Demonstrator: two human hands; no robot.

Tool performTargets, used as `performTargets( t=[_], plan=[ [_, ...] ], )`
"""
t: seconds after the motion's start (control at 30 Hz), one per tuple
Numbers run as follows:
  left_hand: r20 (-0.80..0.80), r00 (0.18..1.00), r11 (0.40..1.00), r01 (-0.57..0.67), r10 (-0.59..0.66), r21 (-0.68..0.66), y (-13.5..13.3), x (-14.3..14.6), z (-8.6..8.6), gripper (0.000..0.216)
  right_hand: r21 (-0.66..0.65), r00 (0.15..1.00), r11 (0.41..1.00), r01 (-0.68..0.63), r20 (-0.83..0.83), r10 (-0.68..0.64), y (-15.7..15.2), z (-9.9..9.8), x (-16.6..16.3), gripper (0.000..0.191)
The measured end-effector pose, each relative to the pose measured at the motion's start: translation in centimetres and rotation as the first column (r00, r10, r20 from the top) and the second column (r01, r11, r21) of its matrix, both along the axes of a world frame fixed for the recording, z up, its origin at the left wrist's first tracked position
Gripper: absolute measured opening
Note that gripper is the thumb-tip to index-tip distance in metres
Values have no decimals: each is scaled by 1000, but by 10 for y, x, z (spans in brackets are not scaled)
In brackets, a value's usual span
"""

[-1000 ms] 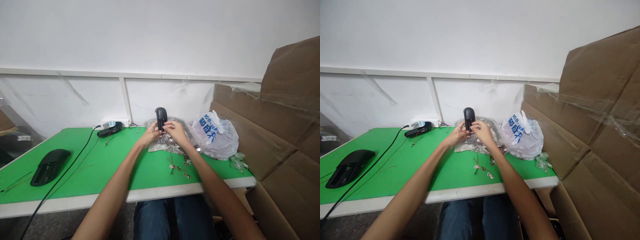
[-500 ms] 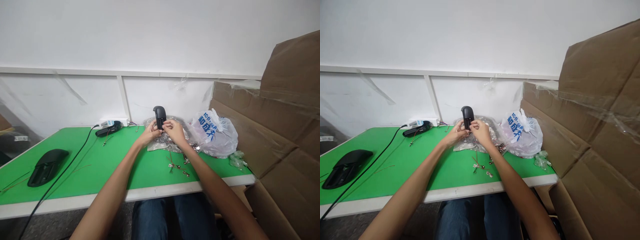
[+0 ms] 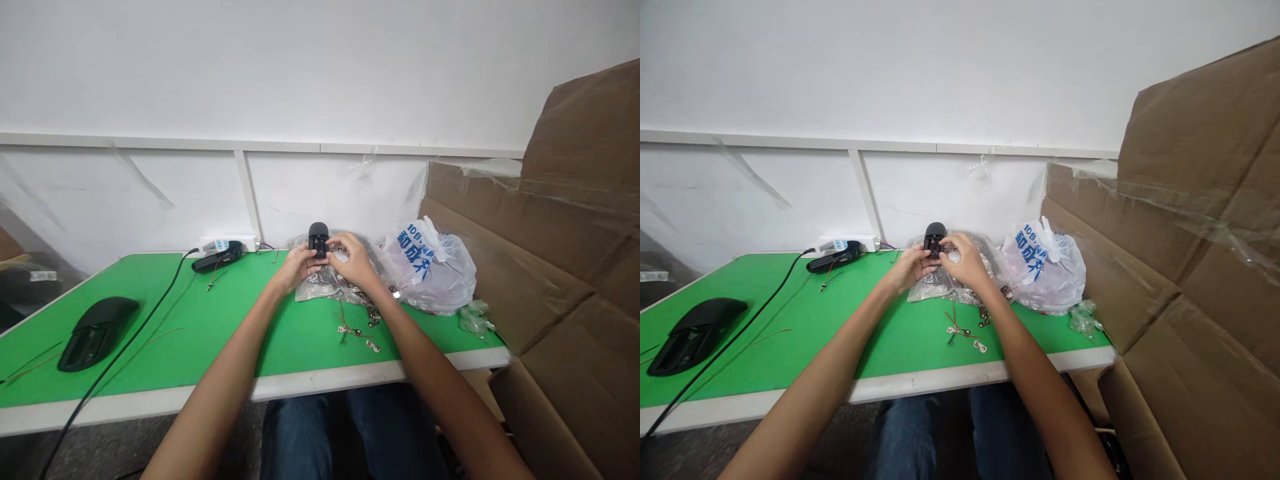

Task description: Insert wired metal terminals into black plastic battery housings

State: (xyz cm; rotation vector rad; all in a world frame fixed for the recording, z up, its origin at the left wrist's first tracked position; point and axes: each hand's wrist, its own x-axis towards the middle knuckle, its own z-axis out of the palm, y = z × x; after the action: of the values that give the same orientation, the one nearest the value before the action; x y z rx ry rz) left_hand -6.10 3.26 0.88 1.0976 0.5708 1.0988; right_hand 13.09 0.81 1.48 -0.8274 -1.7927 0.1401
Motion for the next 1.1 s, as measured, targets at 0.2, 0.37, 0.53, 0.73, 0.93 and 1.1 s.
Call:
performTargets(
  t=[0.2,0.37,0.53,0.73,0.93,1.1],
  plan=[
    [36,999,999,17,-15,-46,1,-1,1,18,165,952,986,-12,305,-40,-6,1,1,13],
    [27,999,997,33,-31,-63,2,-1,1,14,167,927,986,9,368,-71,-8,0,-3,10],
    [29,999,997,34,-32,-69,1,0,3,13,208,908,978,17,406,-102,-9,0,-4,10],
    [-4,1000,998,0,0,-58,-2,1,4,15,218,898,976,22,424,-115,-8,-2,-6,15],
    [-37,999,997,-12,9,-80,-4,2,5,13,228,889,973,32,437,-132,-8,-3,-6,19],
    [-22,1000,998,0,-1,-61,-2,2,3,16,252,884,968,20,448,-135,-9,-3,-6,20]
  ],
)
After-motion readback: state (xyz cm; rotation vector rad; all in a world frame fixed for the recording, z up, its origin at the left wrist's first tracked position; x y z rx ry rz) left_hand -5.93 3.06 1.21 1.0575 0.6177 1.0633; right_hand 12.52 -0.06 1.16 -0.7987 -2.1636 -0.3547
